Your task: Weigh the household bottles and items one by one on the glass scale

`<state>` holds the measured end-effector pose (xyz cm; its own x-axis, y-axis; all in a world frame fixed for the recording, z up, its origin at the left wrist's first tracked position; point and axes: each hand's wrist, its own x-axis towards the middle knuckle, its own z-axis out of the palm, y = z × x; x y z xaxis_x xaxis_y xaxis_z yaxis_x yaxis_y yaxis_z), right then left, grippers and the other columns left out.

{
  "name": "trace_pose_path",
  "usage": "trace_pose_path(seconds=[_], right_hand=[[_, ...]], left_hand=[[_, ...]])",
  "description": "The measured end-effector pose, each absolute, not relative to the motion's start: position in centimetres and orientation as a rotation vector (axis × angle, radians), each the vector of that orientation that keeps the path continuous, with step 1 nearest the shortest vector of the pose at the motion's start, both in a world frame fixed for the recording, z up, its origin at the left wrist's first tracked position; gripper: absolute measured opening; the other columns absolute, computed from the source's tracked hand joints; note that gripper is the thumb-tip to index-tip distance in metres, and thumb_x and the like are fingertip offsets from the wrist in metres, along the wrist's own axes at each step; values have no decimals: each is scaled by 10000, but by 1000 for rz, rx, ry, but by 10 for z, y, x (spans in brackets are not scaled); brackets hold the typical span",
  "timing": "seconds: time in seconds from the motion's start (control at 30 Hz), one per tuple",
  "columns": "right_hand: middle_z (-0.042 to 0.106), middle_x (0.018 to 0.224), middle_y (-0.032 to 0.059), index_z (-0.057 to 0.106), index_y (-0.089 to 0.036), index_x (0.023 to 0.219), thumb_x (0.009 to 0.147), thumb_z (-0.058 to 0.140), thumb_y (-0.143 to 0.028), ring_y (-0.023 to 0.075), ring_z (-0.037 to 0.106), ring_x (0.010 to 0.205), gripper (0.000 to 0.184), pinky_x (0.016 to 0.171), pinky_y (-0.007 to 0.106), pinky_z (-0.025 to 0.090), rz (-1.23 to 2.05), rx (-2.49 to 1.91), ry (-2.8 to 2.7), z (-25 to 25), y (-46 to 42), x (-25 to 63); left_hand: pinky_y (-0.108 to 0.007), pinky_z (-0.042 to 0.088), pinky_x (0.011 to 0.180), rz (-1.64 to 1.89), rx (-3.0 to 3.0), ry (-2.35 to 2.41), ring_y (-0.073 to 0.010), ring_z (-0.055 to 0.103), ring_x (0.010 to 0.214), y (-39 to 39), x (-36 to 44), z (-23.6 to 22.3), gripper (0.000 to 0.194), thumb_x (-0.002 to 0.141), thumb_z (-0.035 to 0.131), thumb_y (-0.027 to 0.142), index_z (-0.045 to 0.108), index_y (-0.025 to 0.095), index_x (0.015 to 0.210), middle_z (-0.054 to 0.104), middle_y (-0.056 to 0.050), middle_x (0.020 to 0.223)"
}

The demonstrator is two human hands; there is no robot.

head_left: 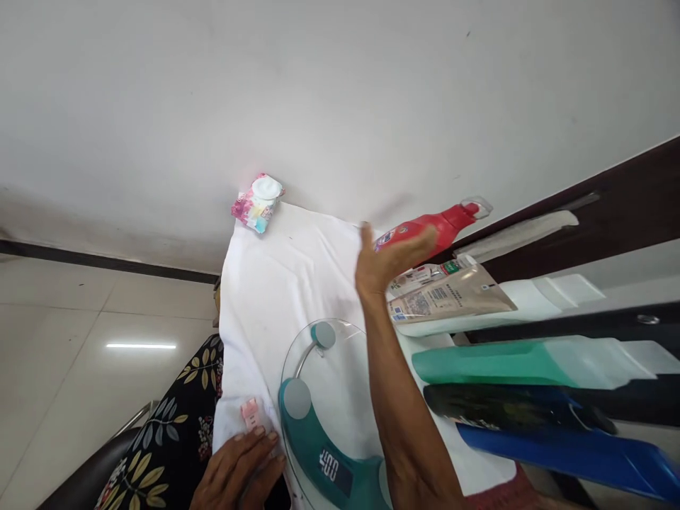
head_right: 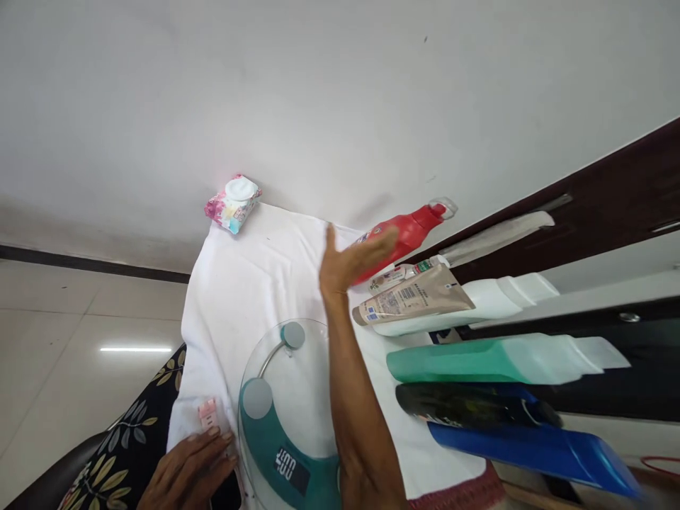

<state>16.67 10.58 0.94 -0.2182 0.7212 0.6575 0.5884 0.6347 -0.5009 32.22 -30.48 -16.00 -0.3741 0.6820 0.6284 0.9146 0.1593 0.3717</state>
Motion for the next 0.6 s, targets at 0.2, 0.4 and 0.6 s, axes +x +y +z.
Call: trace_pose_path(seconds=[0.2,0.4,0.6], right_hand=[[44,1923,260,146,-246,1817,843,806,-848,506,86,1784,1321,1326,764,337,631,-837,-2401,12,-32,16],[38,1903,345,173,-116,1795,838,941,-570,545,193,1753,1309,1325,763,343,815,-1129,-2530,7,-47,-44],[736,1307,318,470,97,1518,950,804,-454,328,794,1117,859,910,461,662,780,-1099,-2477,-11,-1,-22]], left_hand=[[-328,527,1258,-989,-1606,-2051,-234,694,1429,-306,315,-166,554,1155,579,588,745,244,1556,794,-91,1462],[-388,580,1237,-1062,-1479,-2185,-257,716,1420,-297,334,-174,502,1172,565,489,701,265,1600,803,-103,1437],[-345,607,1155,-979,-1573,-2059,-240,743,1363,-298,321,-167,437,1191,523,442,746,241,1508,811,-78,1437]])
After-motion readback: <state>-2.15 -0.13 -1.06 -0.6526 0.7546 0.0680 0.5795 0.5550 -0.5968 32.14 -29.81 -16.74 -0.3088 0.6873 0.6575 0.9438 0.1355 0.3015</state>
